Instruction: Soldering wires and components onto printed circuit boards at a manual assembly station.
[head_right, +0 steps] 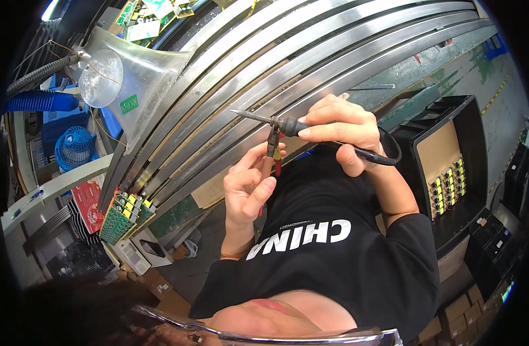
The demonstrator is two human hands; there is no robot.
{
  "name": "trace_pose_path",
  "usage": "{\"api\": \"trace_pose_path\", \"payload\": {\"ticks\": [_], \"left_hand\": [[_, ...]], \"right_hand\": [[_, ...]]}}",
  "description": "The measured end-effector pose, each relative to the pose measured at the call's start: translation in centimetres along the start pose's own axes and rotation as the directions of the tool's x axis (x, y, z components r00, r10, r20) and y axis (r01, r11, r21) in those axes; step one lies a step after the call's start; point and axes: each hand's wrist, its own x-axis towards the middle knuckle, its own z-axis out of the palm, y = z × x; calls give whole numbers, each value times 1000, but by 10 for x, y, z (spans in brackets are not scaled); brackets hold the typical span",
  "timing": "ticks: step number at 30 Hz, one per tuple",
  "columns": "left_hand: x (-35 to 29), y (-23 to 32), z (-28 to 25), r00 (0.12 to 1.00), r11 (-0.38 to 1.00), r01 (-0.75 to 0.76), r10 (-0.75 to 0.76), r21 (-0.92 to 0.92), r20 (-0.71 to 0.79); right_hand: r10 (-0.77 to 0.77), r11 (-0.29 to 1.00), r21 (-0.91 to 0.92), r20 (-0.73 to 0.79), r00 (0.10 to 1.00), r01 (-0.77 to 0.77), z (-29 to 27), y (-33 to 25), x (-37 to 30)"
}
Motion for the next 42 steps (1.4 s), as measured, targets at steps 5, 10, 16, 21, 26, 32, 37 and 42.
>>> {"api": "trace_pose_path", "payload": {"ticks": [5, 10, 16, 21, 26, 32, 37, 42], "left_hand": [[2, -4, 6, 999, 997, -36, 37, 73, -7], [3, -9, 6, 998, 985, -62, 65, 164, -16], [7, -3, 0, 998, 991, -49, 53, 125, -26], [5, -3, -11, 1000, 1000, -1, 1, -6, -21], [2, -7, -13, 1000, 999, -7, 6, -40, -13], [3, -8, -11, 1000, 998, -11, 11, -56, -9], [2, -1, -9, 1000, 998, 15, -16, -56, -14], [2, 3, -10, 997, 991, 76, -73, -107, 34]], "right_hand": [[118, 977, 195, -167, 979, -84, 14, 7, -14], [298, 899, 403, -273, 915, -173, 25, 9, -21], [319, 900, 383, -259, 912, -207, 30, 11, -16], [164, 978, 154, -135, 977, -143, 25, 10, -5], [141, 988, 80, -93, 986, -134, 22, 5, -5], [150, 987, 76, -90, 985, -144, 20, 3, -7], [71, 997, -1, -16, 997, -71, 11, 4, -5], [-43, 996, -79, 50, 998, 47, 4, 4, 1]]}}
